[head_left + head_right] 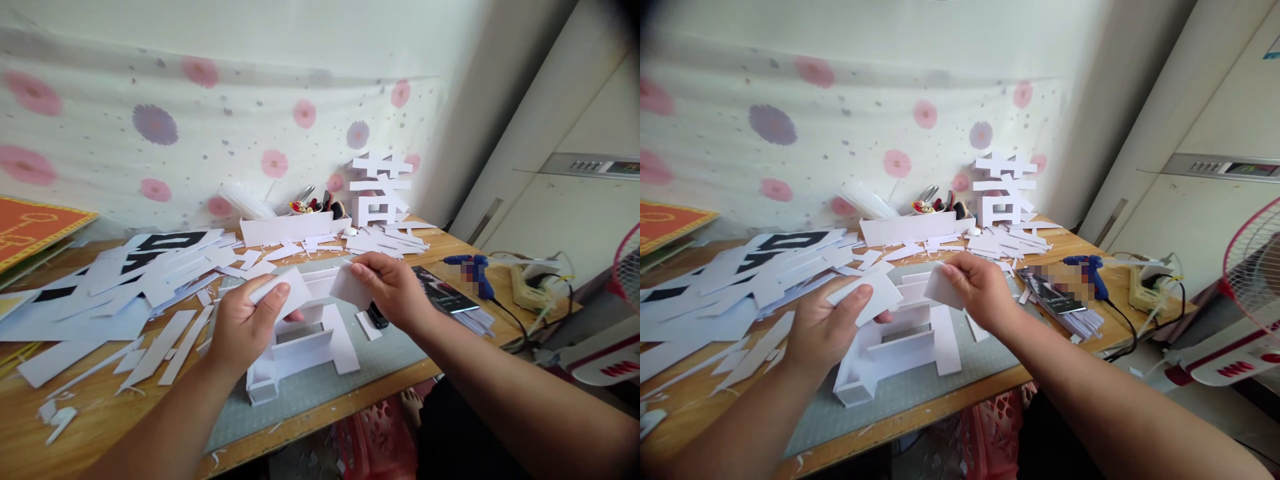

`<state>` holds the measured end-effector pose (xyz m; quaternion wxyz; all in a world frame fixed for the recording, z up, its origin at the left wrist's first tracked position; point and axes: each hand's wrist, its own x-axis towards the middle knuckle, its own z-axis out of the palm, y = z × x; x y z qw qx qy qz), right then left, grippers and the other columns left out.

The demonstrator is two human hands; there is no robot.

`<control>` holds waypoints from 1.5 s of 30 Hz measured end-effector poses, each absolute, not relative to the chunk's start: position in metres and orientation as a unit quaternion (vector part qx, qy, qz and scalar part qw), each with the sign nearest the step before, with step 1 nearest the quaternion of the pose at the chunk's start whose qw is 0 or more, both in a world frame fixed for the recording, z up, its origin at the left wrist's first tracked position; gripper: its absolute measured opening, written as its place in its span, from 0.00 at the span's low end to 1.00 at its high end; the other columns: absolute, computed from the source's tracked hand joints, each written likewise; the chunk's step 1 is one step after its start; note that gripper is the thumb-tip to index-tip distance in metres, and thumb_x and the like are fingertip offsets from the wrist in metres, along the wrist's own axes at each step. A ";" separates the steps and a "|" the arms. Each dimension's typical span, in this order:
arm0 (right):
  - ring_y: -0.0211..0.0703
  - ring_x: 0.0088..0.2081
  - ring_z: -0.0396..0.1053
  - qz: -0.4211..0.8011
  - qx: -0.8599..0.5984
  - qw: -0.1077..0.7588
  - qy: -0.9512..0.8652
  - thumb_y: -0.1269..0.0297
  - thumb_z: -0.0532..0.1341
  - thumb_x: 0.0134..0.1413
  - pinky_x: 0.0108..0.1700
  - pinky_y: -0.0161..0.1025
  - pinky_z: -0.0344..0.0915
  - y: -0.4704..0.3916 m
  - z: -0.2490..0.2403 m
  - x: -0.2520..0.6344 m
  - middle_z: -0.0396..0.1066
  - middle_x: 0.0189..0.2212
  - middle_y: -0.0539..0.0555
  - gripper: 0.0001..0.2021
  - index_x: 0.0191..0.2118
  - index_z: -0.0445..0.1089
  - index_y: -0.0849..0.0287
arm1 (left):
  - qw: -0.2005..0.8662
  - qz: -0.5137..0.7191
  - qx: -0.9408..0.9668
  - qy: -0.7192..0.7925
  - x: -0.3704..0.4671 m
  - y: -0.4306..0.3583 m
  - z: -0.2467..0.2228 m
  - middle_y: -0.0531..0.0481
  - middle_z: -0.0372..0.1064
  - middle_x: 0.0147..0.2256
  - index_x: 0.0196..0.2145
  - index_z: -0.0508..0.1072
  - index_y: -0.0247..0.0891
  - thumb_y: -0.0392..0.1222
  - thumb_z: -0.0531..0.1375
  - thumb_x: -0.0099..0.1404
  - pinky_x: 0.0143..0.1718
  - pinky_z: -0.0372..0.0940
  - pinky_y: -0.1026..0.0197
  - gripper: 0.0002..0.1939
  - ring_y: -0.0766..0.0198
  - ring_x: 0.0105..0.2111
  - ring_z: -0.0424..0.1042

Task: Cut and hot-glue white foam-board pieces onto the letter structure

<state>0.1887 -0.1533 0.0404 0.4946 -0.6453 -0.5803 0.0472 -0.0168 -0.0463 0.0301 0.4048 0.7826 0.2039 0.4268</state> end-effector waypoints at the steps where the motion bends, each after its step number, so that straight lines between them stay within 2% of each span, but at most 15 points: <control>1: 0.39 0.27 0.67 0.042 -0.663 0.480 -0.573 0.56 0.55 0.62 0.27 0.34 0.58 -0.151 0.038 0.194 0.72 0.25 0.51 0.14 0.33 0.71 0.59 | 0.407 0.424 0.783 0.204 -0.016 -0.043 0.029 0.50 0.75 0.26 0.28 0.75 0.36 0.53 0.56 0.68 0.33 0.68 0.61 0.19 0.61 0.28 0.73; 3: 0.39 0.26 0.66 0.035 -0.716 0.422 -0.555 0.59 0.54 0.62 0.27 0.34 0.56 -0.147 0.032 0.205 0.72 0.26 0.51 0.12 0.39 0.71 0.59 | 0.398 0.413 0.792 0.207 -0.013 -0.035 0.026 0.49 0.77 0.31 0.32 0.77 0.36 0.53 0.57 0.67 0.37 0.69 0.59 0.18 0.59 0.33 0.74; 6: 0.40 0.25 0.65 0.050 -0.781 0.312 -0.538 0.68 0.53 0.60 0.28 0.34 0.55 -0.143 0.022 0.217 0.70 0.23 0.49 0.13 0.49 0.69 0.59 | 0.360 0.418 0.806 0.214 -0.008 -0.028 0.022 0.48 0.78 0.42 0.41 0.78 0.37 0.53 0.58 0.66 0.50 0.68 0.54 0.17 0.54 0.44 0.74; 8: 0.39 0.24 0.65 0.060 -0.788 0.262 -0.554 0.73 0.53 0.57 0.28 0.34 0.55 -0.143 0.018 0.218 0.70 0.22 0.48 0.16 0.51 0.68 0.59 | 0.351 0.419 0.811 0.208 -0.007 -0.026 0.021 0.48 0.76 0.48 0.49 0.76 0.39 0.52 0.59 0.66 0.59 0.63 0.52 0.19 0.53 0.52 0.72; 10: 0.40 0.25 0.65 0.049 -0.781 0.229 -0.578 0.74 0.53 0.56 0.28 0.34 0.54 -0.144 0.014 0.212 0.70 0.22 0.49 0.16 0.48 0.69 0.59 | 0.349 0.408 0.821 0.194 -0.007 -0.026 0.021 0.48 0.73 0.52 0.53 0.73 0.41 0.51 0.58 0.67 0.62 0.61 0.52 0.20 0.54 0.56 0.69; 14: 0.41 0.27 0.68 0.024 -0.769 0.193 -0.609 0.72 0.55 0.58 0.30 0.35 0.56 -0.144 0.004 0.192 0.75 0.26 0.53 0.11 0.44 0.72 0.60 | 0.336 0.398 0.832 0.190 -0.007 -0.026 0.022 0.47 0.74 0.51 0.52 0.74 0.40 0.49 0.56 0.68 0.61 0.62 0.52 0.18 0.54 0.55 0.70; 20: 0.42 0.29 0.72 0.072 -0.745 0.209 -0.629 0.66 0.58 0.61 0.33 0.36 0.61 -0.145 0.000 0.172 0.78 0.31 0.56 0.12 0.47 0.73 0.62 | 0.346 0.380 0.842 0.165 -0.003 -0.025 0.018 0.48 0.72 0.52 0.54 0.71 0.42 0.45 0.55 0.69 0.63 0.60 0.51 0.17 0.56 0.55 0.69; 23: 0.43 0.31 0.74 0.117 -0.727 0.228 -0.637 0.66 0.60 0.59 0.34 0.37 0.65 -0.149 0.003 0.172 0.79 0.32 0.57 0.15 0.50 0.73 0.63 | 0.407 0.362 0.822 0.169 -0.002 -0.024 0.014 0.48 0.71 0.53 0.52 0.71 0.41 0.45 0.55 0.69 0.54 0.69 0.53 0.16 0.56 0.52 0.71; 25: 0.43 0.32 0.75 0.147 -0.703 0.240 -0.653 0.67 0.60 0.58 0.37 0.37 0.67 -0.153 0.004 0.176 0.80 0.35 0.57 0.18 0.53 0.72 0.63 | 0.430 0.358 0.812 0.166 -0.002 -0.023 0.013 0.47 0.70 0.54 0.54 0.70 0.42 0.44 0.54 0.69 0.51 0.71 0.53 0.17 0.56 0.50 0.72; 28: 0.42 0.34 0.76 0.154 -0.656 0.249 -0.695 0.69 0.61 0.55 0.39 0.37 0.69 -0.157 0.002 0.187 0.80 0.38 0.55 0.18 0.52 0.73 0.59 | 0.385 0.360 0.833 0.168 -0.001 -0.023 0.014 0.47 0.72 0.50 0.52 0.72 0.41 0.42 0.55 0.68 0.55 0.67 0.51 0.16 0.58 0.48 0.72; 32: 0.42 0.34 0.76 0.085 -0.626 0.223 -0.742 0.66 0.64 0.56 0.39 0.37 0.68 -0.162 -0.002 0.198 0.80 0.38 0.55 0.16 0.50 0.75 0.58 | 0.296 0.329 0.878 0.182 -0.001 -0.022 0.016 0.48 0.72 0.43 0.46 0.74 0.41 0.41 0.55 0.65 0.51 0.67 0.51 0.13 0.57 0.45 0.71; 38: 0.45 0.35 0.76 0.012 -0.600 0.169 -0.782 0.65 0.66 0.56 0.38 0.38 0.68 -0.162 -0.006 0.198 0.79 0.38 0.59 0.18 0.53 0.73 0.60 | 0.224 0.241 0.924 0.194 0.001 -0.018 0.010 0.47 0.71 0.45 0.46 0.74 0.42 0.41 0.55 0.63 0.47 0.67 0.50 0.15 0.56 0.41 0.71; 42: 0.46 0.36 0.77 0.041 -0.589 0.197 -0.782 0.67 0.67 0.55 0.39 0.39 0.69 -0.159 -0.012 0.195 0.79 0.39 0.59 0.18 0.53 0.72 0.61 | 0.220 0.215 0.934 0.183 0.001 -0.017 0.008 0.47 0.72 0.46 0.46 0.74 0.42 0.39 0.53 0.63 0.49 0.66 0.50 0.16 0.54 0.45 0.72; 45: 0.43 0.35 0.76 0.074 -0.595 0.222 -0.769 0.69 0.67 0.54 0.39 0.37 0.70 -0.157 -0.015 0.194 0.78 0.39 0.56 0.18 0.52 0.72 0.59 | 0.220 0.207 0.936 0.182 0.001 -0.017 0.006 0.48 0.72 0.46 0.46 0.74 0.43 0.37 0.53 0.63 0.49 0.66 0.51 0.16 0.55 0.46 0.72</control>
